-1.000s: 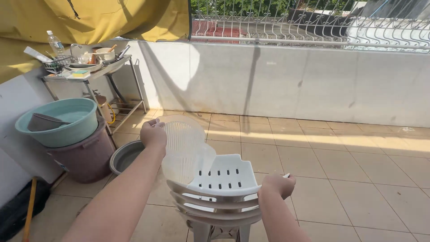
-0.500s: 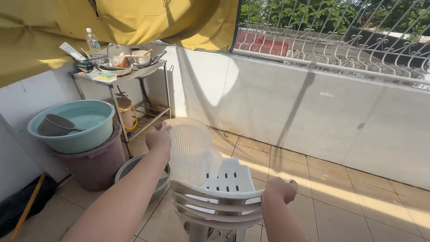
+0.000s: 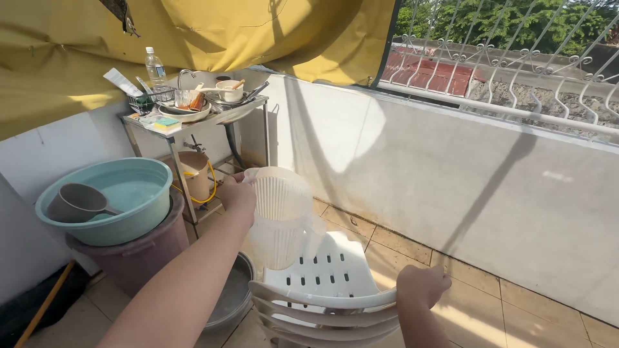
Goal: The person is rinsing and washing various dishes, including a plate, cups, and utensils, using water from a large basin on a balcony.
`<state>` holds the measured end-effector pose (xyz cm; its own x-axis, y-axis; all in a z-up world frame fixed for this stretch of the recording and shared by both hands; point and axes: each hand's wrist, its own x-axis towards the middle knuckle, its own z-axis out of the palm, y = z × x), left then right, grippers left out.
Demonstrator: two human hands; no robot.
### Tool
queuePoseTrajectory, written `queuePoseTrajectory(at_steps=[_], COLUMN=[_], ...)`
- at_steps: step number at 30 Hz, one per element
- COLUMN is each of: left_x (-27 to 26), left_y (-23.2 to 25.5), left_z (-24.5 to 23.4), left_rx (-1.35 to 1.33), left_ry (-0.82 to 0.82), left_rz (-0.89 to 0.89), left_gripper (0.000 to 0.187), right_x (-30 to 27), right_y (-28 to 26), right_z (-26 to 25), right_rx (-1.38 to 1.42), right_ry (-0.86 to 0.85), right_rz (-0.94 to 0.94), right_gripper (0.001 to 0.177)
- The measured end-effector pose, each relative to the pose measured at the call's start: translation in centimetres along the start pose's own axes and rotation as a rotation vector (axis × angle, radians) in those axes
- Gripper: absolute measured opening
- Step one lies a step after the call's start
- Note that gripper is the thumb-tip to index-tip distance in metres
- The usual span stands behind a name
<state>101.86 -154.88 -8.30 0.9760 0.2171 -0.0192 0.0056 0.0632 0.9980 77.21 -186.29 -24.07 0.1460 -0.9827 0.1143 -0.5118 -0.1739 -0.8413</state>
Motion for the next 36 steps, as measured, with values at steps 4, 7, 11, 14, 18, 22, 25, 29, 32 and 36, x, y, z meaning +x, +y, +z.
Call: queuePoseTrajectory(at_steps=[4,7,11,14,18,22,25,29,32,36], left_x=[2.1,3.4,3.1,2.6,3.4,6.0,9.1,11.5,12.0,15.0], left_y=[-2.4,-4.2,-4.7,-6.0,-6.0,-6.2,-6.9,-5.5,-6.4,-6.6], left_z=[2.5,3.9,6.3,7.3,7.7,9.0,10.8,15.8,18.8,21.4], left_rx=[-0.051,-0.090,-0.012,-0.005,0.052,0.062,-0.018,-0.091,-0.117,-0.156], left_ry=[0.042,0.134,0.315,0.389,0.446,0.461,0.395,0.389,0.386,0.395], left_rz=[-0.029,-0.040,-0.043,-0.033,0.011,0.036,0.059,-0.027,-0.079,-0.068], left_gripper=[0.027,0.030,0.028,0.025,0.024,0.022,0.021,0.023,0.022,0.021], right_x=[-3.1,-6.2,-7.0,-5.8,-2.5,2.5,5.5,10.3,13.4,16.6], right_y=[-5.5,-8.4,-11.0,-13.4,-16.1,-19.9,-22.0,-23.5,-23.4,-26.2], right_z=[0.4,-0.6,-1.1,-2.3,-1.0,2.0,5.0,10.2,13.1,17.9], right_rx=[-0.256,-0.369,-0.364,-0.379,-0.257,-0.087,-0.065,-0.123,-0.143,-0.101], right_ry=[-0.029,-0.189,-0.613,-0.910,-1.128,-1.281,-1.334,-1.391,-1.468,-1.465], right_rz=[-0.224,-0.444,-0.608,-0.538,-0.451,-0.399,-0.481,-0.526,-0.537,-0.619], right_gripper=[0.055,0.047,0.070,0.078,0.085,0.089,0.087,0.088,0.088,0.072])
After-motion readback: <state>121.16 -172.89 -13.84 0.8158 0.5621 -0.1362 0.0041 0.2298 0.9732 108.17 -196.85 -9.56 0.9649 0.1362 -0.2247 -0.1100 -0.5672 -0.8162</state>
